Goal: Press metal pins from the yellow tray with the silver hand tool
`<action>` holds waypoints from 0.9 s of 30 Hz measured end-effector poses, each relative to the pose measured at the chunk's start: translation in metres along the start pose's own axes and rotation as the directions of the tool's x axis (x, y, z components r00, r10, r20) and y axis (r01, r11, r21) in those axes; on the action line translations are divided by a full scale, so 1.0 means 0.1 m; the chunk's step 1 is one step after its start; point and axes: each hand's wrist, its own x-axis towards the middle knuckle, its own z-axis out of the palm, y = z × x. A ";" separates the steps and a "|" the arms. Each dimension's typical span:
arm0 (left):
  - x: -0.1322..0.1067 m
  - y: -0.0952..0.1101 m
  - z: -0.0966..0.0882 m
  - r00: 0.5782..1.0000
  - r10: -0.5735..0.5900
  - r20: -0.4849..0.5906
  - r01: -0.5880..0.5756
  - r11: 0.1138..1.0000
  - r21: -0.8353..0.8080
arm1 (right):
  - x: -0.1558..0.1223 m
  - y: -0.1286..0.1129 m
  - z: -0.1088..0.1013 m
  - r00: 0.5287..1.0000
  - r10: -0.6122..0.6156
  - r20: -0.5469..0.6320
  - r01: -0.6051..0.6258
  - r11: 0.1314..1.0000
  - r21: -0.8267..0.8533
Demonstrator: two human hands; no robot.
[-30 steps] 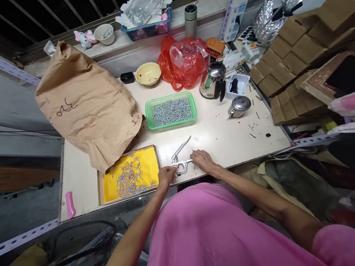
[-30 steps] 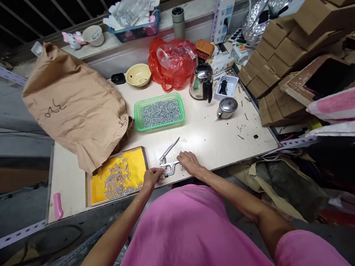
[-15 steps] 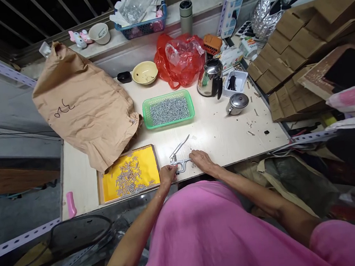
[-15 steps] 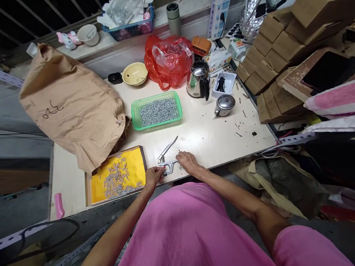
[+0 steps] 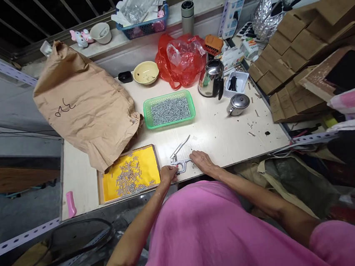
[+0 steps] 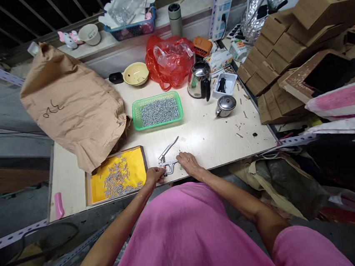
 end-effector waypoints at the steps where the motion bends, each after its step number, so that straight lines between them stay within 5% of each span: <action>1: -0.01 0.01 0.00 1.000 -0.007 0.005 0.007 1.000 -0.009 | -0.01 0.00 0.00 1.000 -0.001 -0.005 0.001 1.000 -0.002; 6: -0.03 0.04 -0.03 0.994 -0.090 0.055 0.095 0.989 -0.116 | -0.02 -0.02 -0.01 1.000 -0.002 -0.017 0.001 1.000 -0.004; 17: 0.05 -0.01 -0.03 0.993 -0.053 0.101 0.060 0.996 -0.072 | -0.01 -0.01 0.03 1.000 0.003 -0.019 -0.004 1.000 -0.002; 22: 0.06 -0.06 -0.03 0.995 -0.028 0.096 0.039 0.993 -0.114 | 0.05 0.01 -0.10 0.999 0.042 -0.019 -0.041 0.998 0.037; 27: 0.04 -0.05 -0.03 0.996 -0.028 0.083 0.039 0.991 -0.126 | 0.28 0.18 -0.26 0.998 -0.057 -0.017 0.057 0.998 0.024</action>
